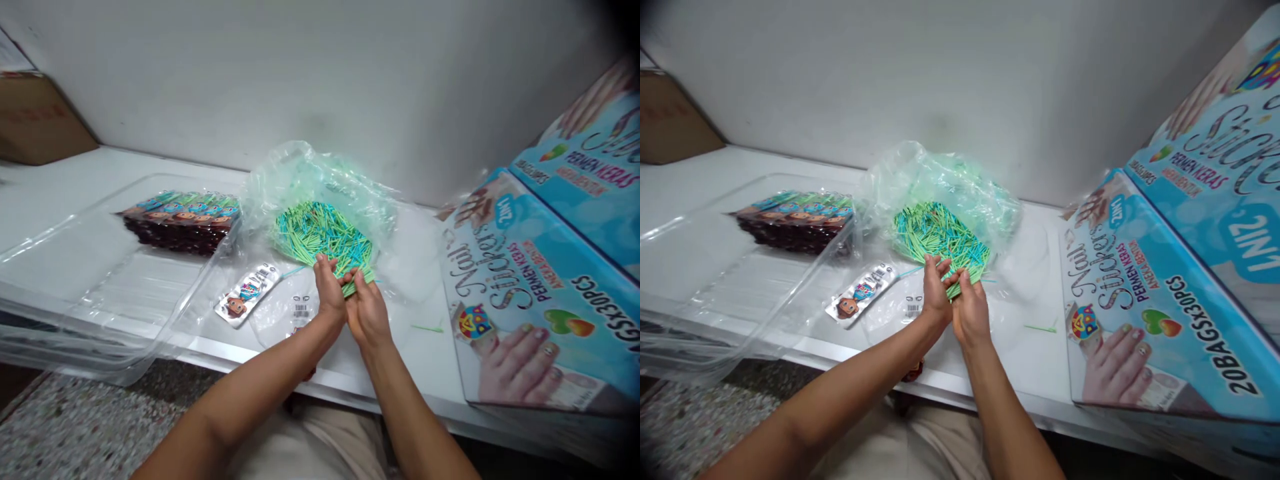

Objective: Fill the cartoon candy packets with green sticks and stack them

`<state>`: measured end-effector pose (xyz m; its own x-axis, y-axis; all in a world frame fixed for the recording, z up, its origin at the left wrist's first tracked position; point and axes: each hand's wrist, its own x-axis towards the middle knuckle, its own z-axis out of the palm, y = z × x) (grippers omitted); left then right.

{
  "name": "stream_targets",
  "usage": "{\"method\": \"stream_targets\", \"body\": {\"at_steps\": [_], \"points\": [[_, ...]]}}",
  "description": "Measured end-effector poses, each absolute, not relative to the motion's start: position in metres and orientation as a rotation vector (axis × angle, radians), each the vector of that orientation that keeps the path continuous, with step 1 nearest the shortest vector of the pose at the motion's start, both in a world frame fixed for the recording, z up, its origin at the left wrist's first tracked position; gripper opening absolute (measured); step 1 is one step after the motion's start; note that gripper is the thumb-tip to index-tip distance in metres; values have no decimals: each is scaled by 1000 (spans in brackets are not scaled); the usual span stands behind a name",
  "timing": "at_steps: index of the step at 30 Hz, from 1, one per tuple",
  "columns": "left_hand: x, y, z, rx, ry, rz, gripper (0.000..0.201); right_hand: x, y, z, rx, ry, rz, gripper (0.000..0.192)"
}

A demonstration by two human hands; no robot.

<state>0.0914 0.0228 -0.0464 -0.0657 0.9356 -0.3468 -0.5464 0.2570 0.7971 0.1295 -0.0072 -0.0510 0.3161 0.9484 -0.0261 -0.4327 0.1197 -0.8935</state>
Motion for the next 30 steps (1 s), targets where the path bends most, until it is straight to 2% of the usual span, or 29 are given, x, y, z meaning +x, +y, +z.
{"method": "stream_targets", "body": {"at_steps": [4, 9, 14, 18, 25, 30], "points": [[85, 26, -46, 659, 1118, 1210, 46, 138, -14, -58, -1037, -661, 1178, 34], [62, 18, -42, 888, 991, 1029, 22, 168, -25, -52, -1108, -809, 1380, 33], [38, 3, -40, 936, 781, 1013, 18, 165, -44, -46, -1133, -1092, 1412, 31], [25, -7, -36, 972, 783, 1009, 20, 155, -54, -46, -1158, -1208, 1380, 32], [10, -21, -31, 921, 909, 1063, 9, 144, -67, -50, -1192, -1098, 1317, 30], [4, -25, -28, 928, 780, 990, 21, 137, -75, -47, -1166, -1226, 1333, 32]]}}
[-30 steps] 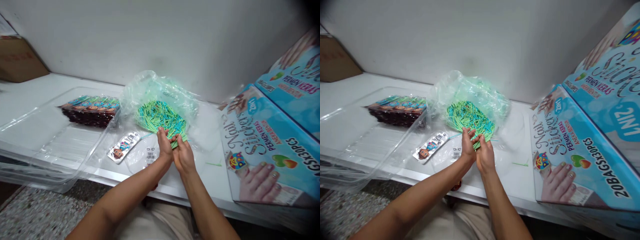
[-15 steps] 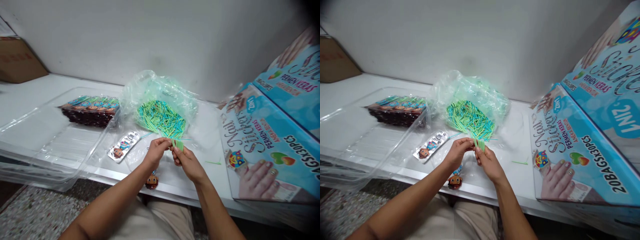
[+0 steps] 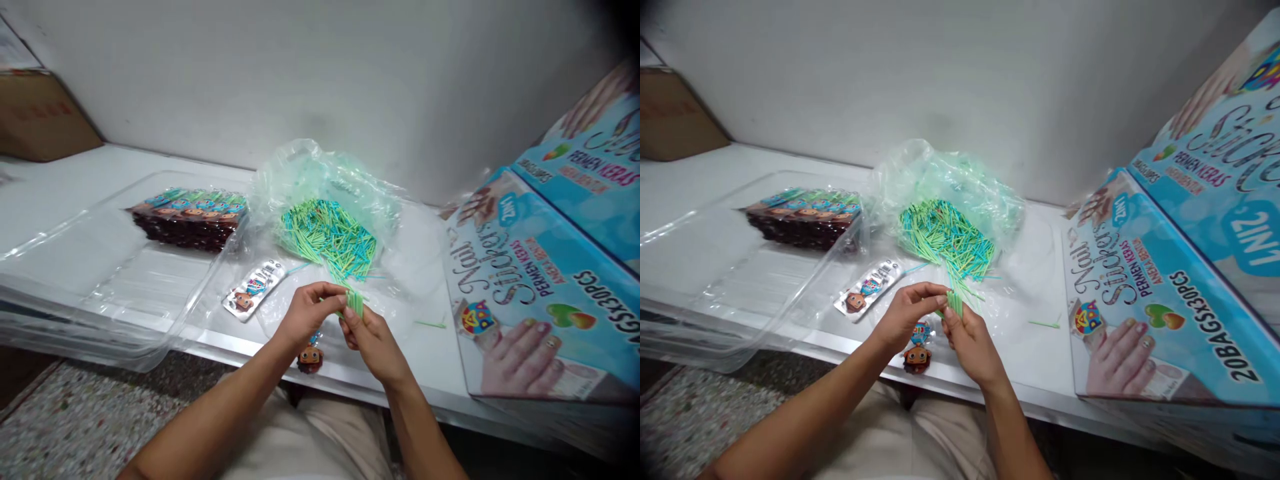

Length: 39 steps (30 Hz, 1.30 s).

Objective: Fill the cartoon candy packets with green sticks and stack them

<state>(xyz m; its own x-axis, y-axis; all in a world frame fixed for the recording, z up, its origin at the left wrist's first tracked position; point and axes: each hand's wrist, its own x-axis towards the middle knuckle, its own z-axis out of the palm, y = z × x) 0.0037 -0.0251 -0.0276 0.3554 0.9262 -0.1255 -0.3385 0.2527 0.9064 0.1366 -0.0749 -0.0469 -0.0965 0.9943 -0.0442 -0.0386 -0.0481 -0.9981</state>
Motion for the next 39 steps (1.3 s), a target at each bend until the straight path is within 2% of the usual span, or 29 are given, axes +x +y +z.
{"method": "stream_targets", "body": {"at_steps": [5, 16, 21, 25, 29, 39], "points": [[2, -26, -28, 916, 781, 983, 22, 134, -77, -47, -1192, -1333, 1283, 32], [6, -32, -29, 857, 901, 1050, 7, 130, -82, -51, -1298, -1366, 1152, 33], [3, -34, -24, 901, 903, 1116, 4, 130, -84, -48, -1253, -1255, 1230, 29], [1, -34, -21, 989, 823, 998, 15, 131, -85, -46, -1206, -1284, 1256, 33], [2, -34, -25, 992, 765, 934, 15, 132, -85, -47, -1208, -1336, 1240, 31], [7, -37, -22, 939, 891, 1070, 3, 130, -87, -47, -1245, -1349, 1220, 33]]}}
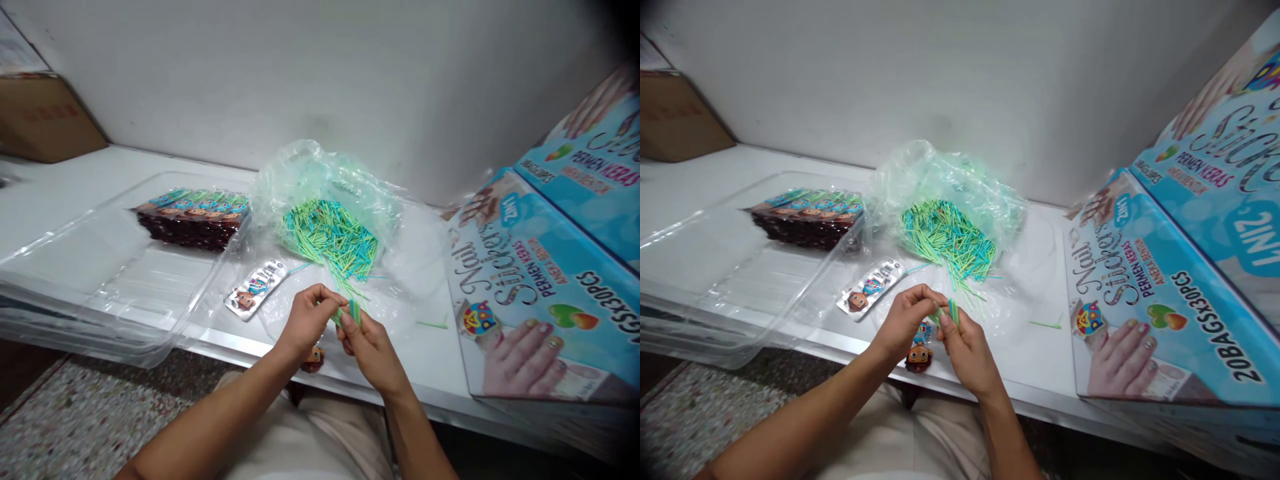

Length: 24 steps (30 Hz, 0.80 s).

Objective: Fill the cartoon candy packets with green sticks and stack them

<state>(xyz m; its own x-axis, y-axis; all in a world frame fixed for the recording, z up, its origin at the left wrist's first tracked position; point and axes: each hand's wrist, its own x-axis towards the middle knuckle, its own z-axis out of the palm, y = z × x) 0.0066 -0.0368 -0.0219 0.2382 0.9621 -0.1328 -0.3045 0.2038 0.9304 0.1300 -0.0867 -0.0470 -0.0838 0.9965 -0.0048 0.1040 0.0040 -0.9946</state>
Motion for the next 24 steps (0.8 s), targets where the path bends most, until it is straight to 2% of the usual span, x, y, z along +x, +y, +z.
{"method": "stream_targets", "body": {"at_steps": [10, 20, 24], "points": [[1, -34, -22, 1006, 811, 925, 17, 131, -85, -49, -1233, -1348, 1252, 33], [6, -35, -25, 971, 835, 992, 2, 130, -86, -49, -1274, -1425, 1190, 33], [4, -32, -25, 1027, 796, 943, 8, 130, -86, -46, -1315, -1482, 1122, 32]]}}
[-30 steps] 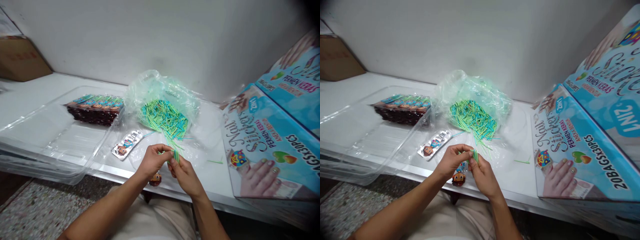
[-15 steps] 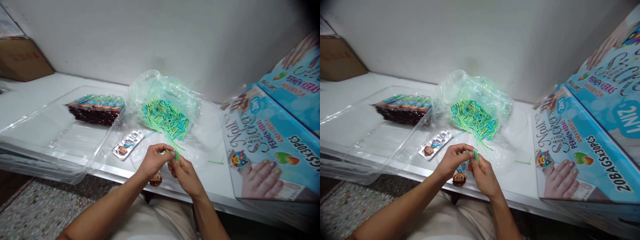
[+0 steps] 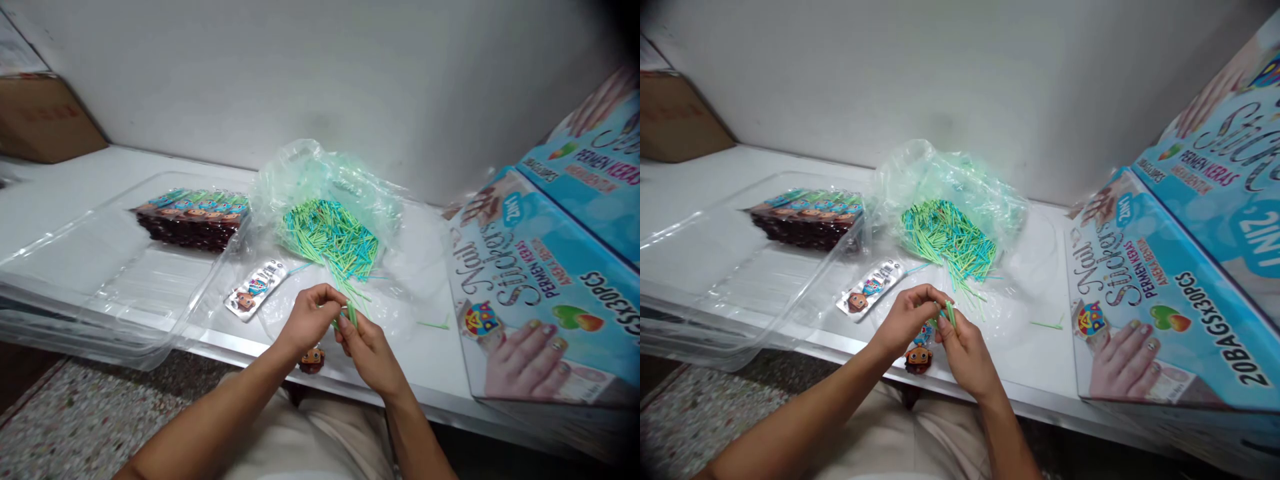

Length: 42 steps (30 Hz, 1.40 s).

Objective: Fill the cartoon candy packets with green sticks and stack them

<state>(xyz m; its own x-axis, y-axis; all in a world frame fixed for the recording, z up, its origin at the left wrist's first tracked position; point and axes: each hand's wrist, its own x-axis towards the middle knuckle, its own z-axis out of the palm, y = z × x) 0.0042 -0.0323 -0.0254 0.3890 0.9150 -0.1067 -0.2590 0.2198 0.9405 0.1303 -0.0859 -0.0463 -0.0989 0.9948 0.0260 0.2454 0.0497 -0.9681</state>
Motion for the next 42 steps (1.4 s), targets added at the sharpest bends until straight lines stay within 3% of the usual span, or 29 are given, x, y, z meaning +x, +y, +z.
{"method": "stream_targets", "body": {"at_steps": [23, 34, 42], "points": [[1, -32, -20, 1106, 762, 892, 4, 131, -85, -42, -1310, -1608, 1003, 22], [-17, -31, -14, 2275, 941, 1088, 21, 139, -76, -46, -1483, -1840, 680, 16], [3, -38, -19, 1330, 1053, 869, 20, 139, -71, -45, -1795, -2003, 198, 21]]}}
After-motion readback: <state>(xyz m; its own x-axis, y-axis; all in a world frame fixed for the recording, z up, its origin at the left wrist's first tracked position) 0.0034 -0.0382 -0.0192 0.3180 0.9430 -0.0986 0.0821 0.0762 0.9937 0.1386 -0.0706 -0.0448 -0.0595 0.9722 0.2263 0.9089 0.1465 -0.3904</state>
